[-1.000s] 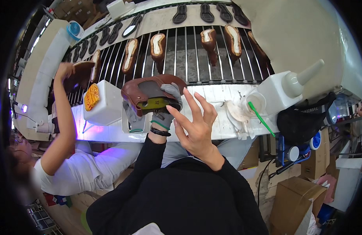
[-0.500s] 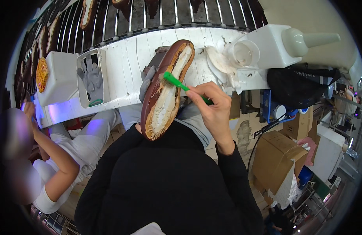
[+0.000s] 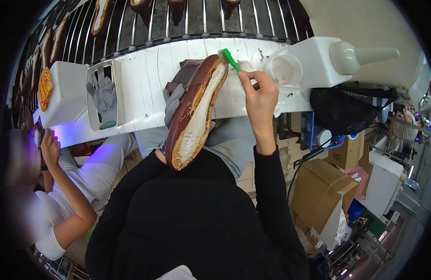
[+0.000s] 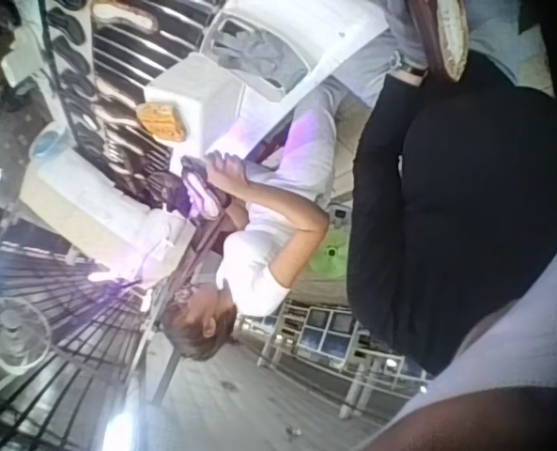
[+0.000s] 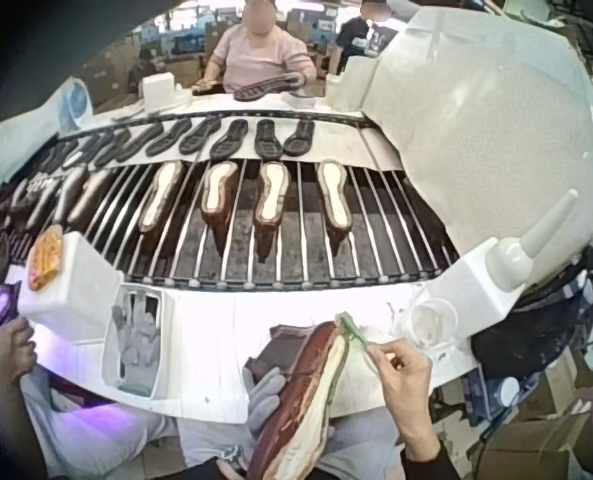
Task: The worker is applying adhesive/sealant to the edges of shoe uppers using a small brush on a production line.
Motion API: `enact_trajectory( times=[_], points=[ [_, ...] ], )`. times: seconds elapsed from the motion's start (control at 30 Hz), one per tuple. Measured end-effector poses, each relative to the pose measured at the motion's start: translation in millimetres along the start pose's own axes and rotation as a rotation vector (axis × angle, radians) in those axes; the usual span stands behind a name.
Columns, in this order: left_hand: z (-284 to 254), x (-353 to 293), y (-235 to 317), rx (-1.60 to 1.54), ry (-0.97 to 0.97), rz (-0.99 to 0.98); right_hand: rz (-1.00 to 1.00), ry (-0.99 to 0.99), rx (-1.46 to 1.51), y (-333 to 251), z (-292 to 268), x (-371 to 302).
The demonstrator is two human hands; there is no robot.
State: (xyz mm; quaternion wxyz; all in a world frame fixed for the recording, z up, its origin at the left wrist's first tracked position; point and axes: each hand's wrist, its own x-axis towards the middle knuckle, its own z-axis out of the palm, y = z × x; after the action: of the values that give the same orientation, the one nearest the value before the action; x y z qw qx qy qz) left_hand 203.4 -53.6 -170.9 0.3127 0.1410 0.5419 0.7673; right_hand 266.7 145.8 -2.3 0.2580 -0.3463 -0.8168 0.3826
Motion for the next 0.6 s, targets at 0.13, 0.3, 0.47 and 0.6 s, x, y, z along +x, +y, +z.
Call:
enact_trajectory(
  times=[0.13, 0.3, 0.47, 0.6],
  points=[
    [3, -5, 9, 0.020, 0.003, 0.060, -0.027, -0.053, 0.100, -6, -8, 3],
    [7, -1, 19, 0.046, 0.000, 0.129, 0.154, -0.478, 0.427, -22, -32, -15],
    [22, -4, 30, 0.074, -0.029, 0.195, 0.128, -0.246, 0.198, -2, -14, 6],
    [24, -3, 43, 0.099, -0.032, 0.265, 0.083, -0.107, 0.237, -2, -10, 2]
  ],
)
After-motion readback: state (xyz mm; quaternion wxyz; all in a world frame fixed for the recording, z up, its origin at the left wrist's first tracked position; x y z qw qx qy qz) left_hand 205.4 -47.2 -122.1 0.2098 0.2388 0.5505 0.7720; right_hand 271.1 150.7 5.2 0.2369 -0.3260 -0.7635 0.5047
